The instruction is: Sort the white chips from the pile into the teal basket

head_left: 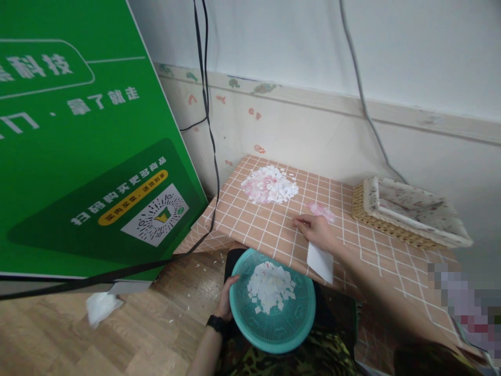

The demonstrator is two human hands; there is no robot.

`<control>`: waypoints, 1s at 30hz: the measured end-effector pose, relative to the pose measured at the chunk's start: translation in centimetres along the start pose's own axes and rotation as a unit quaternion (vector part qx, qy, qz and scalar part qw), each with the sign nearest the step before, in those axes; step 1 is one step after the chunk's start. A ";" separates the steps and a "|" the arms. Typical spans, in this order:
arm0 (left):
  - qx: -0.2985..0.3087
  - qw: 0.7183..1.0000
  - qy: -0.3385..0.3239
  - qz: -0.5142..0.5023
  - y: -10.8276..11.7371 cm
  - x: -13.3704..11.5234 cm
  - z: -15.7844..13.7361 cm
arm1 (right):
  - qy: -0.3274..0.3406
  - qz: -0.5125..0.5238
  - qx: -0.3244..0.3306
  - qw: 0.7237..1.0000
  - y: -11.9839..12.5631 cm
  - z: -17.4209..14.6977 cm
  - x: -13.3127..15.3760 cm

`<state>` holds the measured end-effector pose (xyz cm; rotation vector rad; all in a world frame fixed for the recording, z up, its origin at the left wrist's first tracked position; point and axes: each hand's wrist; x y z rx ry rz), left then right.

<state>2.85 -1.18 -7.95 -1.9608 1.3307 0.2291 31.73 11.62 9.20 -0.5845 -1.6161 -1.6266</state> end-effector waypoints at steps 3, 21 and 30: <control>0.032 0.999 -0.007 -0.015 0.2 0.2 0.2 | 0.007 -0.029 -0.004 1.000 0.1 0.0 -0.1; 0.016 1.000 -0.014 0.002 -0.1 0.0 -0.1 | 0.084 -0.097 0.039 0.991 0.7 -0.5 0.2; 0.021 1.000 -0.013 -0.002 -0.1 0.0 -0.2 | 0.076 -0.080 0.016 0.994 1.0 -0.5 -0.9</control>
Point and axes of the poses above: each hand's wrist, its own z-axis towards the middle knuckle, its own y-axis out of the back of the hand, x = y × z, and after that the axes turned 15 degrees about z, right-handed
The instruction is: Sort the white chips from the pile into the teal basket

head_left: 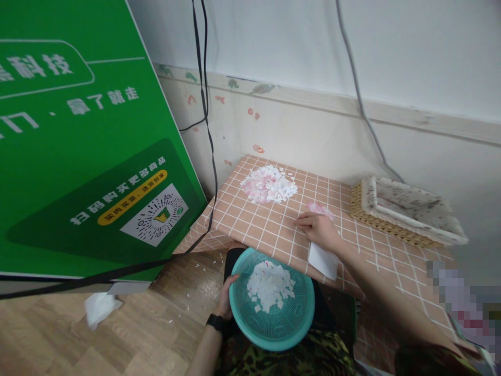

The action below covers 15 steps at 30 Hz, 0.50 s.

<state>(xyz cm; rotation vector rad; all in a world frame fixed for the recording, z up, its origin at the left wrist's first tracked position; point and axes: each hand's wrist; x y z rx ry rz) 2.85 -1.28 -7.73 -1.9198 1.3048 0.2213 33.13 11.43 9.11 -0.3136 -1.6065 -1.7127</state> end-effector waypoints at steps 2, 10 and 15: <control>-0.009 1.000 -0.006 0.003 0.0 0.0 0.1 | -0.003 0.003 0.000 1.000 0.0 0.0 0.1; 0.002 1.000 -0.010 0.002 0.0 0.1 0.0 | -0.005 -0.011 0.015 1.000 0.0 0.0 1.0; -0.018 1.000 -0.025 0.004 -0.2 0.0 -0.3 | -0.005 -0.001 0.004 1.000 0.2 0.2 0.8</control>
Point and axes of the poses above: each hand's wrist, its own z-axis towards the middle knuckle, its own y-axis out of the back of the hand, x = y × z, and after that the axes turned 15 degrees about z, right-handed
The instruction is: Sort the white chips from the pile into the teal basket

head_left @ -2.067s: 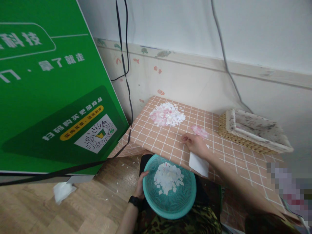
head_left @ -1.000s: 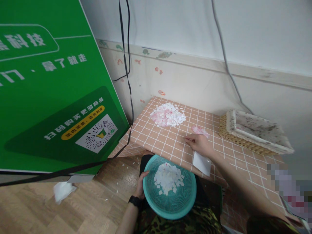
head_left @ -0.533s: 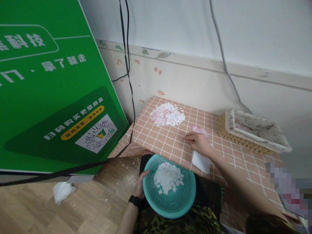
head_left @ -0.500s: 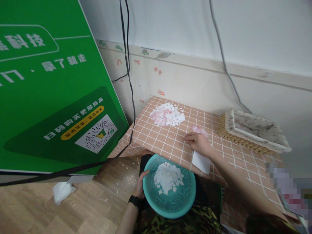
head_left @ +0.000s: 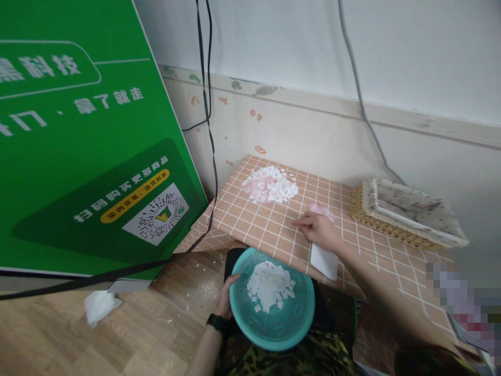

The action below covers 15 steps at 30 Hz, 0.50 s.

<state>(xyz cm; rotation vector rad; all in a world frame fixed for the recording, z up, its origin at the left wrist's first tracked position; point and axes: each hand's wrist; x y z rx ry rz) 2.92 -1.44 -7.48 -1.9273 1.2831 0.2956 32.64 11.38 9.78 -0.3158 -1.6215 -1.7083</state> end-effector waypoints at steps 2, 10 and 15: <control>-0.005 1.000 0.004 0.003 -0.1 -0.1 -0.1 | -0.004 0.010 -0.017 1.000 0.3 0.2 -0.1; 0.022 0.999 0.025 -0.016 -0.1 -0.1 0.1 | -0.032 0.031 -0.040 0.998 1.7 0.4 0.0; 0.025 0.999 0.025 -0.010 0.0 -0.1 0.1 | -0.083 0.066 -0.320 0.942 1.1 0.0 2.4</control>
Point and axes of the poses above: each hand's wrist, its own z-axis towards the middle knuckle, its own y-axis out of the back of the hand, x = y × z, and after that the axes turned 15 degrees about z, right-handed
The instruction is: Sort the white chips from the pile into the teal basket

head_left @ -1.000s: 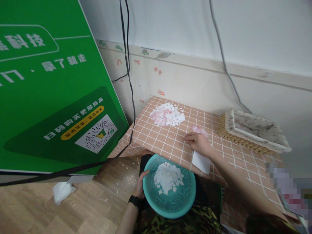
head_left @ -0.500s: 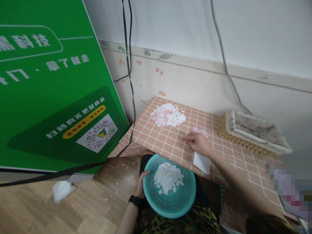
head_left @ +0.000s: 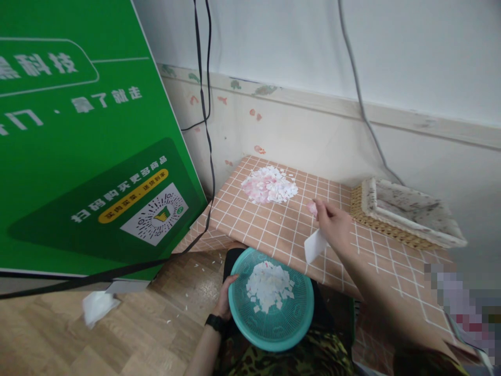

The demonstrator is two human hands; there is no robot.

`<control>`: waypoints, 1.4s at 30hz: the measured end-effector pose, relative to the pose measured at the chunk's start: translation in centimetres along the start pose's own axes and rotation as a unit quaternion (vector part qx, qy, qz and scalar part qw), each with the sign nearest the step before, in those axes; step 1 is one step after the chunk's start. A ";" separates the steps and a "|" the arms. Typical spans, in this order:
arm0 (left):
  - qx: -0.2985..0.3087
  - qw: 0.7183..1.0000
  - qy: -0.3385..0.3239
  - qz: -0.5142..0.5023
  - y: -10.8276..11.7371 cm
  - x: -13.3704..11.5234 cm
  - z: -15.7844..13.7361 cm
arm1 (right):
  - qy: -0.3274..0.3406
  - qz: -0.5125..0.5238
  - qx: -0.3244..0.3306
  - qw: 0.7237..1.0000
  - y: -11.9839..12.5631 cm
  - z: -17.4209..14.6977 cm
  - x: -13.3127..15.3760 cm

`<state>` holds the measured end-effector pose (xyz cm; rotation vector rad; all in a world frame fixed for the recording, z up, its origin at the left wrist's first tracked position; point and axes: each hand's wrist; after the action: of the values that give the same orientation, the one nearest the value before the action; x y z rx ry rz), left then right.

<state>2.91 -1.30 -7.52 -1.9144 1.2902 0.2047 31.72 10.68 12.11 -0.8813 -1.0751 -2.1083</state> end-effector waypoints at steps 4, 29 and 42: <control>-0.005 1.000 0.001 0.007 -0.1 -0.1 -0.1 | 0.008 0.055 -0.156 0.986 -0.8 -2.7 0.0; -0.008 1.000 0.008 0.004 0.2 -0.1 0.0 | -0.005 -0.157 0.196 0.968 5.5 0.8 -4.0; -0.010 0.999 -0.029 0.014 -3.4 0.1 -1.1 | 0.140 -0.287 0.230 0.919 0.1 -4.0 1.0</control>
<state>5.47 -1.59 -5.09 -1.8944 1.2814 0.2848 30.07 7.06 11.11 -0.0231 -1.7169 -2.1767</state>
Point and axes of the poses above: each hand's wrist, its own z-axis towards the middle knuckle, its own y-axis out of the back of the hand, x = y × z, and after that the axes turned 15 degrees about z, right-handed
